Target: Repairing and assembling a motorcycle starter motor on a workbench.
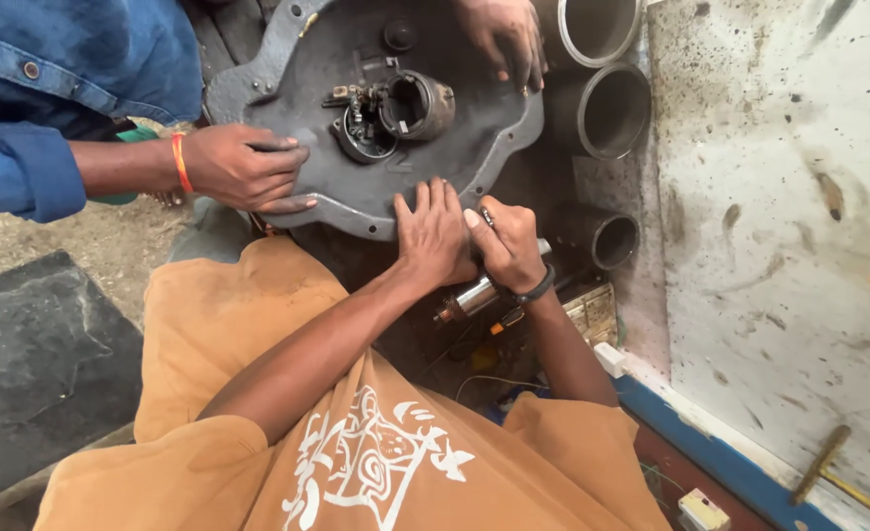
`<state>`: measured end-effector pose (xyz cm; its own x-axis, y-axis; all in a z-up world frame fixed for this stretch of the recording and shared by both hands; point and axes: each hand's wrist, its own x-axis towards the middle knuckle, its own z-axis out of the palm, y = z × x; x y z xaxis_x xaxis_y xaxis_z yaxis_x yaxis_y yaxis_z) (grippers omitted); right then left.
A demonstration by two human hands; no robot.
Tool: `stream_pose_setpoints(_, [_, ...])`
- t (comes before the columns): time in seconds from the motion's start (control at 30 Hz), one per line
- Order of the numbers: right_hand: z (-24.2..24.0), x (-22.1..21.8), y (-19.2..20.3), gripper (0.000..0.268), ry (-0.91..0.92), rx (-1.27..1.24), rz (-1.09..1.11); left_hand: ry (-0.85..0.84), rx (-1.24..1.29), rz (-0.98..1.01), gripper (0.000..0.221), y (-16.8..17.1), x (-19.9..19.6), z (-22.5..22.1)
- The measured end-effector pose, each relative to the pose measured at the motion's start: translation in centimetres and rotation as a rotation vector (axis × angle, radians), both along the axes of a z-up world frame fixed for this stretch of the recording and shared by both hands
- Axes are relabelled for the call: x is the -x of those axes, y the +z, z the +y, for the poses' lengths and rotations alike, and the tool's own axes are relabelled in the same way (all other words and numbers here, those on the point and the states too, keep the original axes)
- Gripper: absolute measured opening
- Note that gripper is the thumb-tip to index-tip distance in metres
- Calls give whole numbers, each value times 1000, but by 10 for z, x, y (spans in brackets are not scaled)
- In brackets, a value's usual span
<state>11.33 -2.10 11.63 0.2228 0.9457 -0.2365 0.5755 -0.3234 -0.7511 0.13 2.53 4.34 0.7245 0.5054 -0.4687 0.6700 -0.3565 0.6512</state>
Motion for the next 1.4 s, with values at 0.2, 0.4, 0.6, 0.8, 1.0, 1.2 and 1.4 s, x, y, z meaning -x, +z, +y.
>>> stream_pose_setpoints(0.2, [0, 9, 4, 30, 33, -65, -105, 30, -5, -53, 108, -3, -1, -3])
stream_pose_setpoints(0.4, [-2, 26, -25, 28, -58, -172, -173, 176, -209, -90, 81, -51, -5, -34])
stream_pose_setpoints(0.6, [-5, 18, -20, 28, -84, -217, -108, 91, -362, -56, 80, -49, -8, -33])
stream_pose_setpoints(0.8, [-17, 6, -23, 37, -41, -215, 41, 109, -123, -145, 93, -23, -2, -22])
stream_pose_setpoints(1.0, [-12, 4, -21, 40, 29, -265, 149, 132, -184, -188, 88, -17, 0, -17])
stream_pose_setpoints(1.2, [-11, 2, -13, 38, 77, -293, 133, 173, -206, -275, 83, -28, 3, -26])
stream_pose_setpoints(1.4, [-15, 2, -20, 42, 102, -281, 149, 126, -224, -256, 88, -30, 6, -26])
